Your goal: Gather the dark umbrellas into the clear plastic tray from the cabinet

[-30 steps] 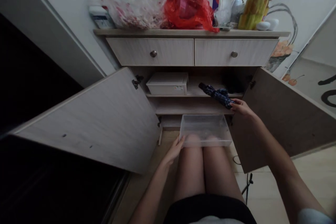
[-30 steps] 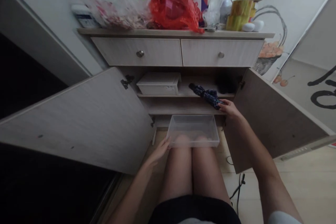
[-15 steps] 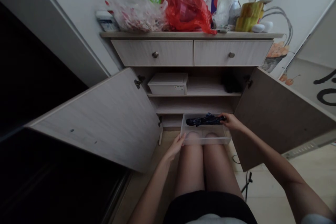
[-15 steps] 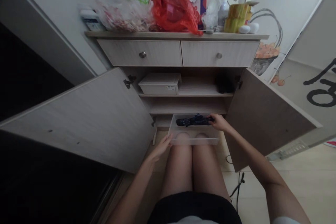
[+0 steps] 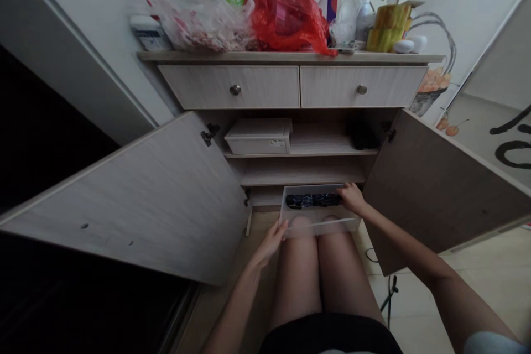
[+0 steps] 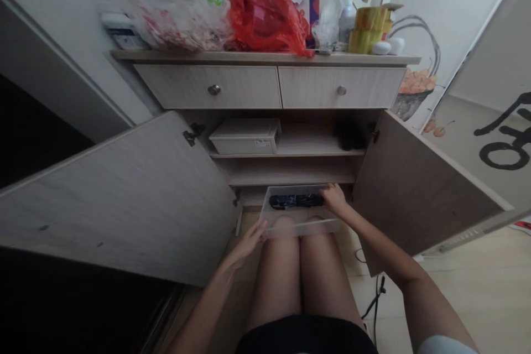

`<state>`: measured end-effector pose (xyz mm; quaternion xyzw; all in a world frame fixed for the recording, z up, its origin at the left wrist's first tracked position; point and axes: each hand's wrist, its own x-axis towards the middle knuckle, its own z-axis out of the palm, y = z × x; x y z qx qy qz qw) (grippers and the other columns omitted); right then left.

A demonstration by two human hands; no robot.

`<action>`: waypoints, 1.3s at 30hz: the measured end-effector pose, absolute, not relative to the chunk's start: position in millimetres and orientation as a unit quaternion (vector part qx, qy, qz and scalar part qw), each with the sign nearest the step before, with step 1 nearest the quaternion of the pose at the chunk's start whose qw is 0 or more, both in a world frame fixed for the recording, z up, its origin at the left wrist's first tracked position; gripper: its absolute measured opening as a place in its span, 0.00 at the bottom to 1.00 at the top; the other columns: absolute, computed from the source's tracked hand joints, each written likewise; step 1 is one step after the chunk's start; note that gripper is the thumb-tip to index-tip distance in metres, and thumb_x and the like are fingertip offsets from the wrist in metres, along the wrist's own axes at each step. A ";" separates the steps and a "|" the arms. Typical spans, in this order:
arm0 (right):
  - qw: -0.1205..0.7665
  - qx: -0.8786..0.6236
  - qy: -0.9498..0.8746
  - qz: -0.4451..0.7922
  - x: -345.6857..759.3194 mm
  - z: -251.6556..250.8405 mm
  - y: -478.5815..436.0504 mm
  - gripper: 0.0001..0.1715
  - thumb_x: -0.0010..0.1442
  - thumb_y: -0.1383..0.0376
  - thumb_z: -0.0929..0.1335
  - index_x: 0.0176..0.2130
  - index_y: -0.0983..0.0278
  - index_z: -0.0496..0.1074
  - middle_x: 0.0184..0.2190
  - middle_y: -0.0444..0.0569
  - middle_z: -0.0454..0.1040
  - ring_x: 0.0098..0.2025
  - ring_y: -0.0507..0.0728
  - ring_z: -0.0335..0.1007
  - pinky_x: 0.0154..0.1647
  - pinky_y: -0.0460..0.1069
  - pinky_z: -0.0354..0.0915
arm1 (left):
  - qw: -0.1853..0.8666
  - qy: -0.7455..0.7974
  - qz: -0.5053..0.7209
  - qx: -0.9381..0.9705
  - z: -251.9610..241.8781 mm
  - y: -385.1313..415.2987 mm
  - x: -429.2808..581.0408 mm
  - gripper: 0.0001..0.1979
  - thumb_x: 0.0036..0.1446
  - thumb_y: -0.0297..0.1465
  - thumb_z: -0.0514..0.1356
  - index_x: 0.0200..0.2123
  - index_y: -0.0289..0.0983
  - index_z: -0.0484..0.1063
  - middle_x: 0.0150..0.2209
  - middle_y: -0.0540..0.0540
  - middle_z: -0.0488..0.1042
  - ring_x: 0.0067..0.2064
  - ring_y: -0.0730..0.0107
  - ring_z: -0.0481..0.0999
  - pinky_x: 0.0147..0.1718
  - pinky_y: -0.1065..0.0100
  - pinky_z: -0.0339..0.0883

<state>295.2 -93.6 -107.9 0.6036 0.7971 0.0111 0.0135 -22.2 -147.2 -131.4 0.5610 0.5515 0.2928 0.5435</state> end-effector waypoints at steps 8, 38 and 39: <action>-0.072 0.596 0.799 -0.020 326.2 -78.6 -58.7 0.19 0.59 0.63 0.69 0.51 0.59 0.73 0.48 0.53 0.74 0.50 0.60 0.68 0.49 0.51 0.60 | 0.554 0.537 0.305 0.558 -129.6 -143.9 -23.8 0.43 0.48 0.63 0.57 0.54 0.35 0.72 0.53 0.36 0.76 0.57 0.48 0.72 0.50 0.56 0.68; -0.572 0.670 0.346 -0.322 372.5 -37.7 -27.0 0.14 0.49 0.67 0.76 0.37 0.66 0.74 0.28 0.48 0.75 0.29 0.53 0.72 0.29 0.46 0.72 | 0.567 0.531 0.308 0.549 -134.1 -145.4 -22.6 0.42 0.46 0.63 0.58 0.51 0.35 0.72 0.49 0.40 0.77 0.51 0.54 0.72 0.43 0.64 0.64; -0.576 0.640 0.361 -0.358 371.4 -38.4 -40.3 0.14 0.47 0.66 0.77 0.36 0.65 0.74 0.28 0.48 0.75 0.29 0.53 0.72 0.28 0.45 0.71 | 0.568 0.530 0.304 0.551 -133.7 -145.7 -22.4 0.42 0.47 0.63 0.58 0.52 0.35 0.72 0.49 0.40 0.77 0.51 0.54 0.72 0.42 0.64 0.64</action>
